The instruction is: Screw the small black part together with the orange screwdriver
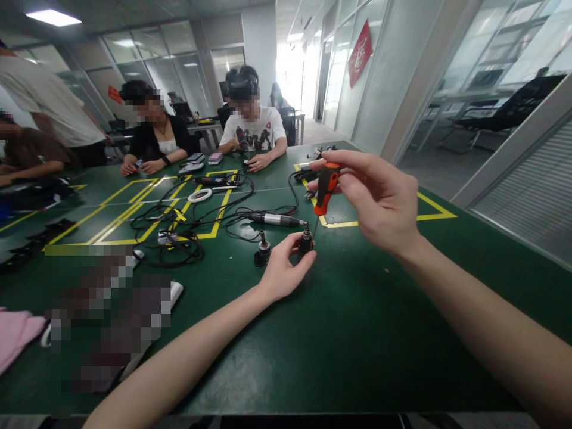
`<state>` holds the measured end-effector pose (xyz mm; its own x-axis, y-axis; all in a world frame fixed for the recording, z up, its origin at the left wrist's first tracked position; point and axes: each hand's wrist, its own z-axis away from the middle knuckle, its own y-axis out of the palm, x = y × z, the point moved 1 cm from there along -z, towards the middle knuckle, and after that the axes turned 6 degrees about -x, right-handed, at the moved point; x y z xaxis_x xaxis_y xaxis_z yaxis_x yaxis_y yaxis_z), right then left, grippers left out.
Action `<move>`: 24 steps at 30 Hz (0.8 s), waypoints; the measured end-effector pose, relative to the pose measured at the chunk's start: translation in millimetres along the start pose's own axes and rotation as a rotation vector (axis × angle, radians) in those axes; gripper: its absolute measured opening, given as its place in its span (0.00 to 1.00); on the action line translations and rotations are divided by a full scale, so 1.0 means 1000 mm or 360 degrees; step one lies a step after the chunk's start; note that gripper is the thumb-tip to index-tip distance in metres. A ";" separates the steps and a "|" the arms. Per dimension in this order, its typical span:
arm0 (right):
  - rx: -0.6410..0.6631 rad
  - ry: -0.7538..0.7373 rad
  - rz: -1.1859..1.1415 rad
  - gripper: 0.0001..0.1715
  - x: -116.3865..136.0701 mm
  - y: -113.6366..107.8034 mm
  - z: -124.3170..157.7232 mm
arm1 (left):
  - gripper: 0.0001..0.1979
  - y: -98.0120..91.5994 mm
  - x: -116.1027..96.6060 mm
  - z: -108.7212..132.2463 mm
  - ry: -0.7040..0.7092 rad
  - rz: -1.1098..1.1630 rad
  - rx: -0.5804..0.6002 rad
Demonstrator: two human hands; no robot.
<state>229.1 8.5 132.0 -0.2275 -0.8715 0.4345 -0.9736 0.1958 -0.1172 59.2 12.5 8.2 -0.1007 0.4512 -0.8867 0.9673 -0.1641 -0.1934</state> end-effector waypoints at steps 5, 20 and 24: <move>-0.0178 -0.0020 0.0070 0.17 -0.008 0.002 0.001 | 0.21 -0.002 0.003 -0.001 0.0142 -0.0074 0.0076; 0.0293 0.0015 0.0020 0.27 -0.012 -0.001 0.004 | 0.23 0.001 0.013 -0.002 0.0196 -0.0119 0.0002; 0.0161 -0.0030 0.0175 0.23 -0.016 -0.001 0.002 | 0.28 0.001 0.017 -0.001 0.0245 -0.0159 0.0086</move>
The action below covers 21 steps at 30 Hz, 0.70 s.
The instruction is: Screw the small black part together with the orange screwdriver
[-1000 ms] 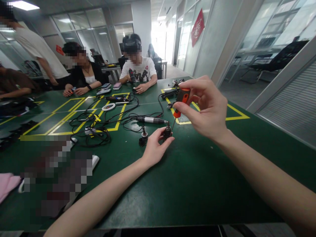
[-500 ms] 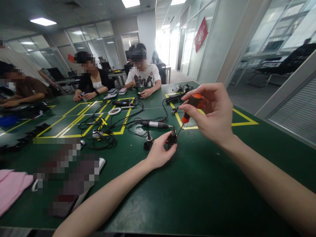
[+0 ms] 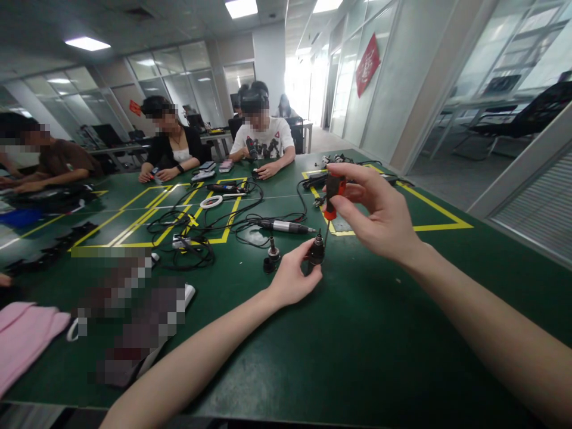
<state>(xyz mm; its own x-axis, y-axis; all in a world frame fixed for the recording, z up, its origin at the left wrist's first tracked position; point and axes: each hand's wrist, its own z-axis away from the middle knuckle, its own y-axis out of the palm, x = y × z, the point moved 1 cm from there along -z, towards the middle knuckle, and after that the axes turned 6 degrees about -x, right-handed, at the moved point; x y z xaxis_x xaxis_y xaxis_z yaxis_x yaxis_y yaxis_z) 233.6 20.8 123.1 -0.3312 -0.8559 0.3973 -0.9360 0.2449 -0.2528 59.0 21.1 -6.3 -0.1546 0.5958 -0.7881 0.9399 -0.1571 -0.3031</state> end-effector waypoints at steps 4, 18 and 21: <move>-0.0206 -0.0026 0.0133 0.26 -0.002 -0.001 0.000 | 0.29 0.000 0.001 0.000 -0.0006 0.0030 0.0017; -0.0332 0.0046 0.0052 0.25 -0.001 0.000 -0.003 | 0.25 0.001 0.000 0.000 -0.0133 0.0064 -0.0006; -0.0328 -0.0068 0.0220 0.25 0.000 -0.002 -0.004 | 0.23 0.001 -0.001 0.001 -0.0126 0.0068 -0.0002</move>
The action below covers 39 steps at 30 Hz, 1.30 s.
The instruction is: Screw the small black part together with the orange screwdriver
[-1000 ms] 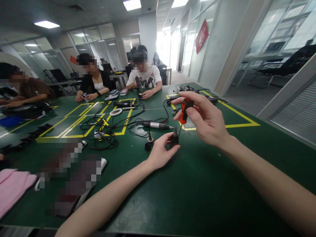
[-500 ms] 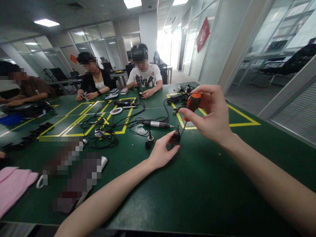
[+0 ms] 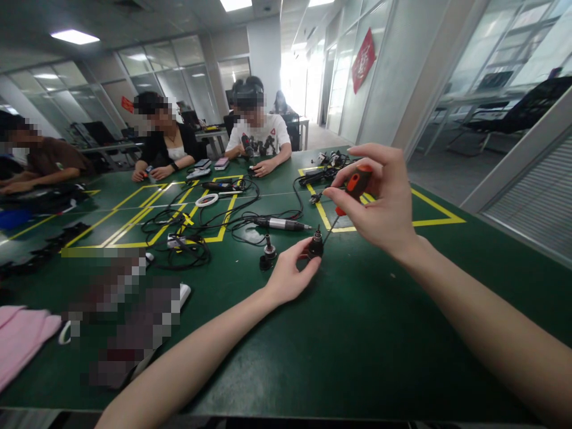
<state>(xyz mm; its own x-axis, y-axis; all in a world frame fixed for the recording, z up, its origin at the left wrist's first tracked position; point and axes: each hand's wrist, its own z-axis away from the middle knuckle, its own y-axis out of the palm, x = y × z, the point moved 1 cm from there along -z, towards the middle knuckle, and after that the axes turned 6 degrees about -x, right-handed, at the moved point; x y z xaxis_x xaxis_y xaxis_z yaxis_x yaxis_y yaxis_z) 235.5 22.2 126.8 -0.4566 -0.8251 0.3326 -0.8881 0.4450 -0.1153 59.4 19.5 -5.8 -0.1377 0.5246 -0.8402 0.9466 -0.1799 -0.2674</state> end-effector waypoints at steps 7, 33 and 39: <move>0.0241 0.0129 -0.0206 0.24 -0.002 0.002 0.004 | 0.23 0.000 0.002 0.001 0.0063 0.0043 0.0012; 0.0230 -0.0052 0.0078 0.28 0.001 0.000 0.003 | 0.21 0.000 0.000 0.001 0.0154 -0.0063 -0.0033; 0.0219 -0.0063 0.0104 0.28 0.001 0.000 0.003 | 0.21 0.001 0.002 0.000 0.0122 -0.0046 -0.0056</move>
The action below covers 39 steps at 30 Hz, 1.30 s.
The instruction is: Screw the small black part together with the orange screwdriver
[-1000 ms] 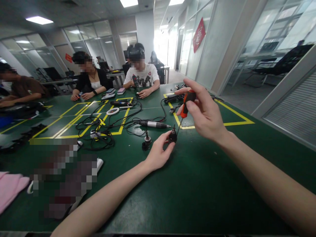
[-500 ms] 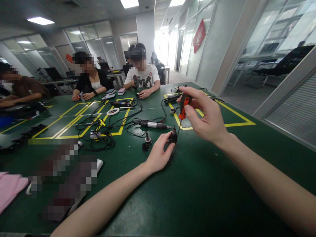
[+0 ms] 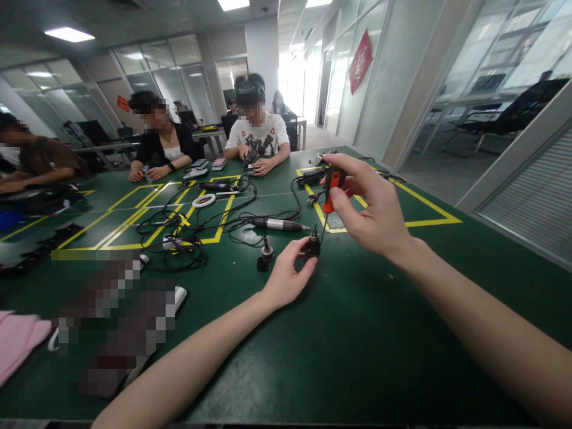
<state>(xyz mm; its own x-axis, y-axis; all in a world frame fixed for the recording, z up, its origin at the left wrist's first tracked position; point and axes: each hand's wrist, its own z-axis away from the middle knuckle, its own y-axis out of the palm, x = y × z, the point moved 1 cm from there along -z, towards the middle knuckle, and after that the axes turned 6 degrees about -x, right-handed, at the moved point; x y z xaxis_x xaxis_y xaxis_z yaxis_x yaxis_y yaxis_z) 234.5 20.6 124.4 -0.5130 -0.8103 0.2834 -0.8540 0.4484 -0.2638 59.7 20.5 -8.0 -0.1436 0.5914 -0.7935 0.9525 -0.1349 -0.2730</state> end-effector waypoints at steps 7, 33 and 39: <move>-0.0002 -0.0021 0.0052 0.27 0.003 0.000 -0.001 | 0.19 0.000 0.000 -0.001 0.0033 -0.0029 -0.0017; 0.0095 0.0074 -0.0151 0.33 0.003 -0.001 0.000 | 0.20 -0.001 -0.001 0.000 -0.0153 0.0140 -0.0017; 0.0057 0.0148 -0.0290 0.24 0.008 -0.002 -0.001 | 0.22 -0.001 0.001 0.000 -0.0227 0.0195 0.0017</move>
<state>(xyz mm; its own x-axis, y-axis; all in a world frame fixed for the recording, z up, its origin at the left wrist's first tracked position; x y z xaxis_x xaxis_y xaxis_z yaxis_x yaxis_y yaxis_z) 232.2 13.0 128.1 -0.3573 -0.8378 0.4128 -0.9307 0.2824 -0.2326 58.7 21.7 -8.8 -0.0643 0.4517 -0.8899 0.9624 -0.2077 -0.1749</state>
